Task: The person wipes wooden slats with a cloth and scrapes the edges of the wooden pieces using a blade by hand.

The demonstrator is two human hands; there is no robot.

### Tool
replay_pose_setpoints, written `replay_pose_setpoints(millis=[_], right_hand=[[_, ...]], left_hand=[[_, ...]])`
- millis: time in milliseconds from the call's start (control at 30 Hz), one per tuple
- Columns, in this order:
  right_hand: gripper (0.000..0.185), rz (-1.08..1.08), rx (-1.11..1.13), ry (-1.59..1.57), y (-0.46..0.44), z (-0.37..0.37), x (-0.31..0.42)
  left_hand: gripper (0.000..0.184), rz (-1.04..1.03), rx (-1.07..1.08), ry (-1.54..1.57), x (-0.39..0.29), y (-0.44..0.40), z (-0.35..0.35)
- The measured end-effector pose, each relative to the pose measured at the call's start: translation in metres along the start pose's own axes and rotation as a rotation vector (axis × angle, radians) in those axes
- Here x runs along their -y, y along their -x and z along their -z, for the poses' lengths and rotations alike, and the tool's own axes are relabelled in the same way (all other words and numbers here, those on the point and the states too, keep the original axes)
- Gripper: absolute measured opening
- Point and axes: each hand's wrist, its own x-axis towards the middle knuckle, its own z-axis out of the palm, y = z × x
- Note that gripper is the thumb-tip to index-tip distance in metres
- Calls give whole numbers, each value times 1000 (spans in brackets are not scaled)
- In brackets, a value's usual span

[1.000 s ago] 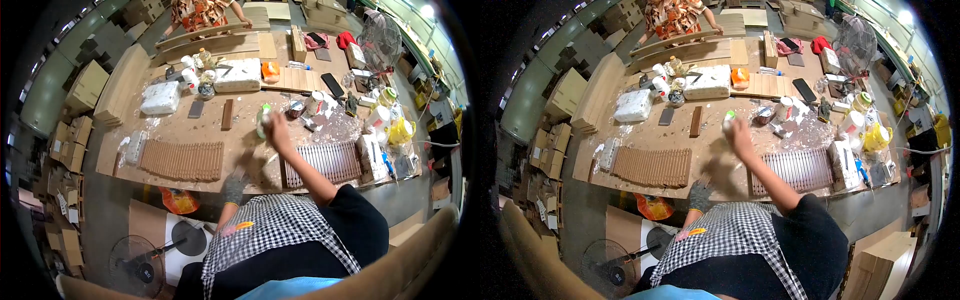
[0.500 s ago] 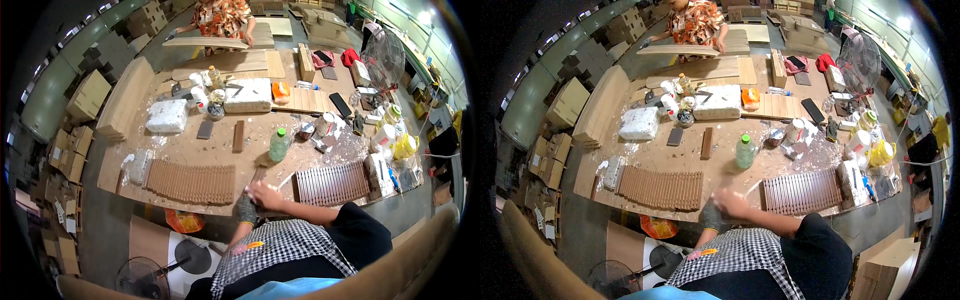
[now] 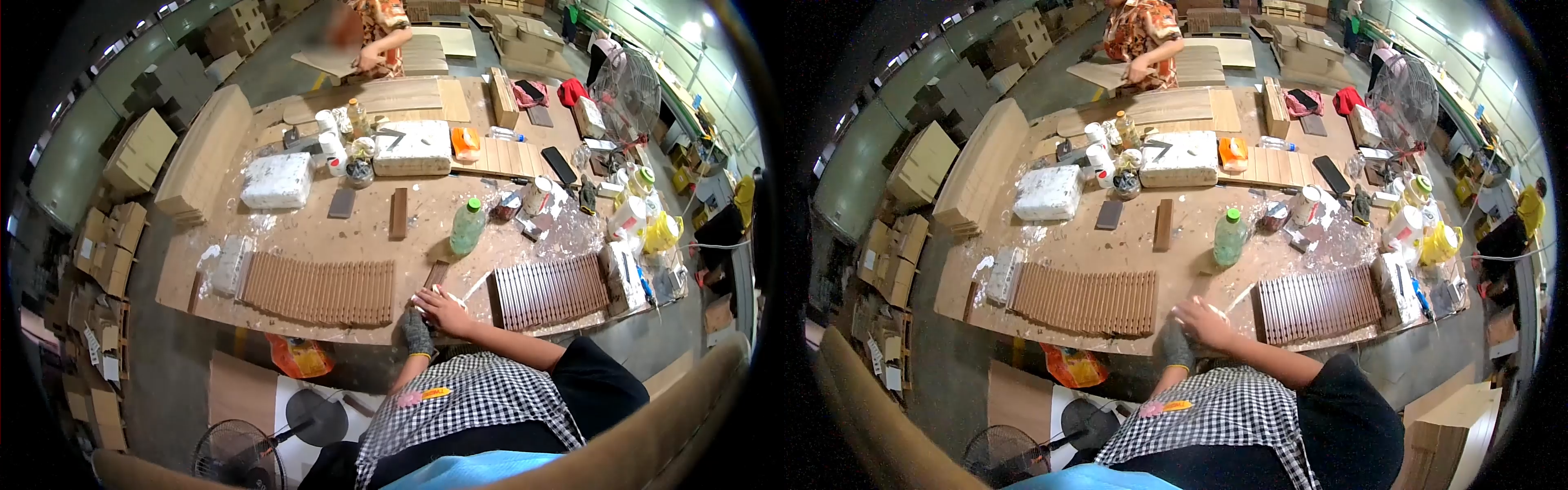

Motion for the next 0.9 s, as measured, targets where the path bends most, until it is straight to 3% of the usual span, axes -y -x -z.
replay_pose_setpoints(millis=[67,100,133,233,267,333,367,400,467,533,567,600,700,733,800,867,900], right_hand=[[49,61,117,-322,-5,19,-23],[43,-125,94,-467,-9,23,-28],[38,-148,22,-369,-22,46,-18],[32,-409,-118,-524,-48,68,-19],[32,-257,-285,-470,-48,53,-27],[32,-118,-275,-80,-39,46,-9],[40,-169,283,-168,-36,47,-7],[53,45,188,172,-17,22,-6],[58,48,274,238,-11,33,-21],[54,-93,275,179,-27,46,-43],[52,-214,306,-16,-38,54,-57],[50,-246,255,60,-43,37,-84],[39,-139,38,170,-47,20,-85],[36,-107,-50,-116,-44,16,-78],[43,-227,266,-485,-30,14,-45],[53,224,162,22,-14,17,-15],[55,240,244,60,-18,26,-26]], left_hand=[[26,-312,-161,-356,12,-1,-11],[24,-23,64,-76,19,-9,-12],[24,50,95,21,12,-7,-11],[24,25,59,95,-4,0,-5],[24,14,46,104,-7,1,-5],[24,3,23,125,-9,2,-4],[24,-1,14,137,-9,2,-4],[24,3,3,152,-11,2,-3],[25,8,-12,178,-11,1,-4],[25,15,-23,199,-15,2,-1],[25,21,-28,204,-16,4,-1],[25,25,-35,210,-16,2,0],[26,40,-52,241,-19,4,-3],[27,38,-58,257,-20,3,-4],[27,37,-71,288,-21,4,-7],[28,49,-88,315,-26,4,0],[29,52,-100,332,-27,3,-1]])
